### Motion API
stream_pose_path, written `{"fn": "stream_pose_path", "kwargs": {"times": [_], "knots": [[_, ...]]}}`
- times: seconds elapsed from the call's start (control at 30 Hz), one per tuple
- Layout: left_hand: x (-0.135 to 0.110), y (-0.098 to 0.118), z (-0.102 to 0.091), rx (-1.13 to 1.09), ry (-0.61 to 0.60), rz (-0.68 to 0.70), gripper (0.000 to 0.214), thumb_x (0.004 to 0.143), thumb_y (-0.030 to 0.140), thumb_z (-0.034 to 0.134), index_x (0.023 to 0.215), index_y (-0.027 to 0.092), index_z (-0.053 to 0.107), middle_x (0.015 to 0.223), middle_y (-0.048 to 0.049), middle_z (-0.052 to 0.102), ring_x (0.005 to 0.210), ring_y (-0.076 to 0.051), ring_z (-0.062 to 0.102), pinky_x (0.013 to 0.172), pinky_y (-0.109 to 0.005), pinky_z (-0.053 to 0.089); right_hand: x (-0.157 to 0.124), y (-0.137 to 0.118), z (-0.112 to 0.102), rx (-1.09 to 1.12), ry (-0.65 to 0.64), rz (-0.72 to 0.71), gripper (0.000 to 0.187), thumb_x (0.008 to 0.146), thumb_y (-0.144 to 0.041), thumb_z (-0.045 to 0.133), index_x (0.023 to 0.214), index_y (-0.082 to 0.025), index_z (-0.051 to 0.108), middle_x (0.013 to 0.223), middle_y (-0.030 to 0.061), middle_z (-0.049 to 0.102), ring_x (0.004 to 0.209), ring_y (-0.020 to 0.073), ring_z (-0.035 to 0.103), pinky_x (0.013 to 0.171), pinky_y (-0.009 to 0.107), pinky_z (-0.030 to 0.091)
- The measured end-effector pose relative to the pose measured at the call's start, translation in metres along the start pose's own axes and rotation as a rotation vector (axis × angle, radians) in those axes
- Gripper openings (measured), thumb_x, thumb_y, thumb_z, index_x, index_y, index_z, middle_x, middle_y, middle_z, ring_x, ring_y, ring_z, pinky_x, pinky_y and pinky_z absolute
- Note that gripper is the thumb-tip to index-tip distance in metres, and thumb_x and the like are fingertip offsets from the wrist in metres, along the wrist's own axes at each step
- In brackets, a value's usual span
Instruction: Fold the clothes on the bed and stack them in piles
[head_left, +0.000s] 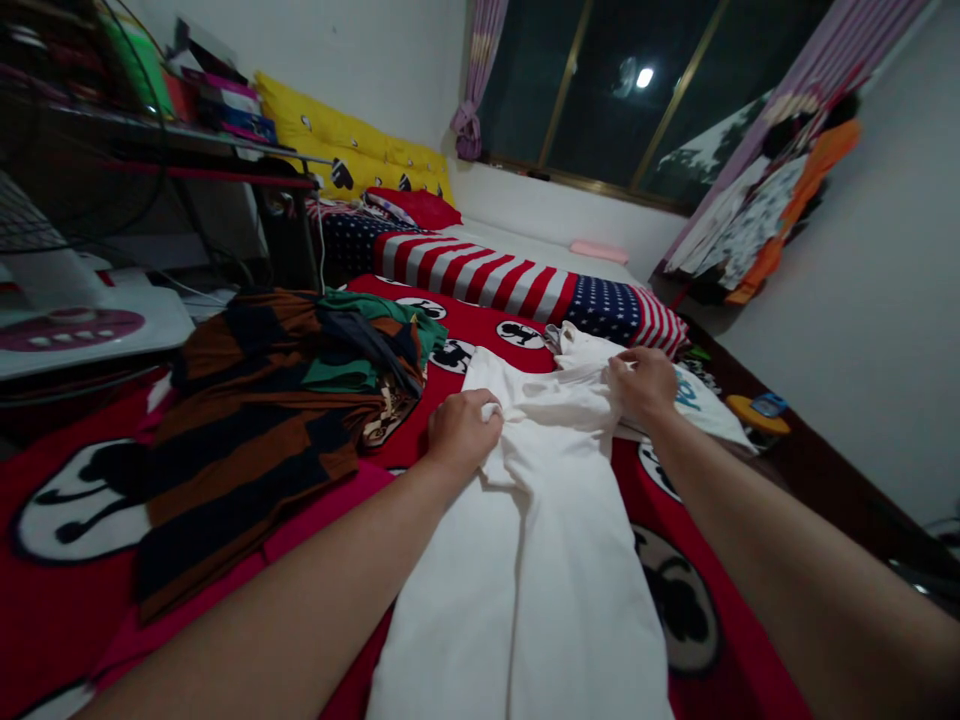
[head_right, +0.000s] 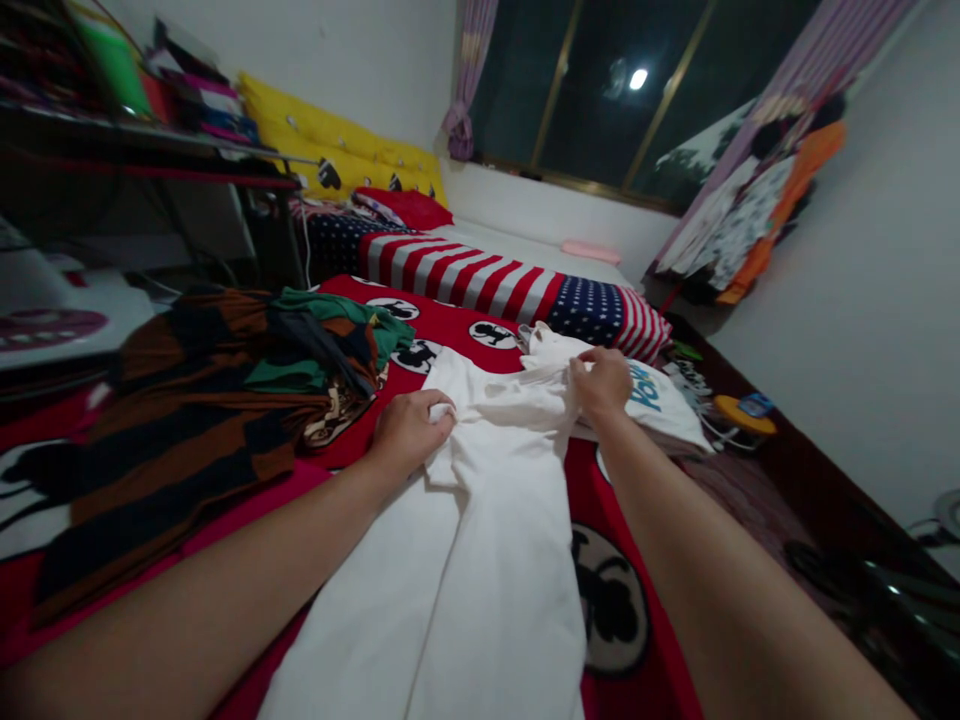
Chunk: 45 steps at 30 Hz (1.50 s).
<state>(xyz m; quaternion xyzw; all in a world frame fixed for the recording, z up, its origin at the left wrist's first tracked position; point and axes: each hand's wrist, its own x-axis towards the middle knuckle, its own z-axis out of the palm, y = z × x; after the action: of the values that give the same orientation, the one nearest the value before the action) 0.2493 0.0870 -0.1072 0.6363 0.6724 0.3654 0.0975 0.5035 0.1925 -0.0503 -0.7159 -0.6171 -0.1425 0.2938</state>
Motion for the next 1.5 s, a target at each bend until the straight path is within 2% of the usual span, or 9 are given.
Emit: {"fn": "stream_pose_path", "kwargs": {"times": [0.1, 0.23, 0.3, 0.47, 0.7, 1.03, 1.17, 1.33, 1.5], "knots": [[0.0, 0.0, 0.001, -0.015, 0.009, 0.008, 0.019, 0.076, 0.028, 0.057, 0.085, 0.03, 0.074, 0.081, -0.0022, 0.072, 0.077, -0.021, 0.064, 0.061, -0.027, 0.041, -0.007, -0.006, -0.01, 0.132, 0.034, -0.221, 0.03, 0.08, -0.035, 0.053, 0.086, -0.014, 0.074, 0.084, 0.009, 0.069, 0.073, 0.0195, 0.06, 0.065, 0.028, 0.041], [0.0, -0.001, 0.002, -0.087, 0.043, 0.072, 0.017, 0.073, 0.022, 0.06, 0.08, 0.026, 0.074, 0.092, -0.0023, 0.069, 0.083, -0.019, 0.063, 0.068, -0.026, 0.045, -0.018, -0.019, -0.023, 0.11, -0.368, -0.462, 0.021, 0.075, -0.034, 0.061, 0.081, -0.02, 0.075, 0.077, 0.0026, 0.069, 0.065, 0.0149, 0.058, 0.059, 0.024, 0.037], [0.0, -0.002, 0.002, -0.121, 0.03, 0.087, 0.015, 0.07, 0.019, 0.062, 0.077, 0.025, 0.073, 0.094, -0.0027, 0.067, 0.084, -0.019, 0.062, 0.07, -0.025, 0.046, -0.023, -0.026, -0.025, 0.001, -0.445, -0.542, 0.016, 0.071, -0.032, 0.067, 0.082, -0.025, 0.076, 0.085, 0.0009, 0.07, 0.068, 0.0148, 0.059, 0.059, 0.024, 0.036], [-0.001, -0.001, -0.001, -0.16, -0.043, 0.135, 0.005, 0.063, 0.021, 0.071, 0.068, 0.022, 0.069, 0.093, -0.0028, 0.066, 0.081, -0.018, 0.062, 0.07, -0.026, 0.047, -0.033, -0.033, -0.023, -0.192, -0.55, -0.661, 0.013, 0.067, -0.022, 0.07, 0.075, -0.029, 0.076, 0.077, -0.0015, 0.071, 0.071, 0.0166, 0.06, 0.061, 0.024, 0.036], [0.0, 0.002, 0.001, -0.22, -0.068, 0.114, 0.04, 0.082, 0.046, 0.057, 0.053, 0.018, 0.059, 0.07, -0.0042, 0.064, 0.069, -0.016, 0.061, 0.069, -0.027, 0.044, -0.049, -0.035, -0.024, -0.294, -0.494, -0.785, 0.019, 0.075, -0.018, 0.059, 0.083, -0.024, 0.076, 0.086, 0.0049, 0.072, 0.08, 0.019, 0.062, 0.066, 0.025, 0.037], [-0.002, 0.001, 0.001, -0.224, -0.035, 0.135, 0.019, 0.067, 0.038, 0.074, 0.074, 0.02, 0.069, 0.085, -0.0041, 0.07, 0.074, -0.018, 0.062, 0.064, -0.026, 0.044, -0.044, -0.036, -0.036, -0.07, -0.162, -0.426, 0.017, 0.076, -0.026, 0.057, 0.078, -0.023, 0.073, 0.091, 0.0028, 0.067, 0.07, 0.0159, 0.059, 0.057, 0.026, 0.034], [0.006, -0.005, 0.006, -0.327, 0.007, 0.063, 0.006, 0.072, 0.023, 0.067, 0.068, 0.019, 0.067, 0.07, -0.0018, 0.067, 0.065, -0.015, 0.061, 0.061, -0.025, 0.043, -0.038, -0.042, -0.033, -0.021, -0.066, -0.31, 0.016, 0.074, -0.026, 0.057, 0.077, -0.022, 0.072, 0.086, 0.0038, 0.069, 0.073, 0.0193, 0.06, 0.06, 0.027, 0.036], [0.019, -0.015, 0.008, -0.49, 0.145, -0.03, 0.014, 0.08, 0.03, 0.062, 0.075, 0.017, 0.063, 0.07, -0.0016, 0.066, 0.063, -0.014, 0.06, 0.061, -0.024, 0.045, -0.03, -0.051, -0.018, 0.19, -0.066, -0.148, 0.019, 0.072, -0.02, 0.054, 0.077, -0.018, 0.071, 0.075, 0.0059, 0.07, 0.071, 0.02, 0.061, 0.068, 0.027, 0.043], [0.014, -0.013, 0.006, -0.34, -0.056, 0.003, 0.03, 0.064, 0.04, 0.078, 0.085, 0.021, 0.07, 0.078, -0.0036, 0.07, 0.07, -0.018, 0.063, 0.061, -0.027, 0.046, -0.03, -0.049, -0.001, 0.201, -0.091, -0.126, 0.02, 0.07, -0.018, 0.052, 0.074, -0.018, 0.071, 0.073, 0.0059, 0.07, 0.074, 0.0206, 0.062, 0.071, 0.028, 0.044]]}}
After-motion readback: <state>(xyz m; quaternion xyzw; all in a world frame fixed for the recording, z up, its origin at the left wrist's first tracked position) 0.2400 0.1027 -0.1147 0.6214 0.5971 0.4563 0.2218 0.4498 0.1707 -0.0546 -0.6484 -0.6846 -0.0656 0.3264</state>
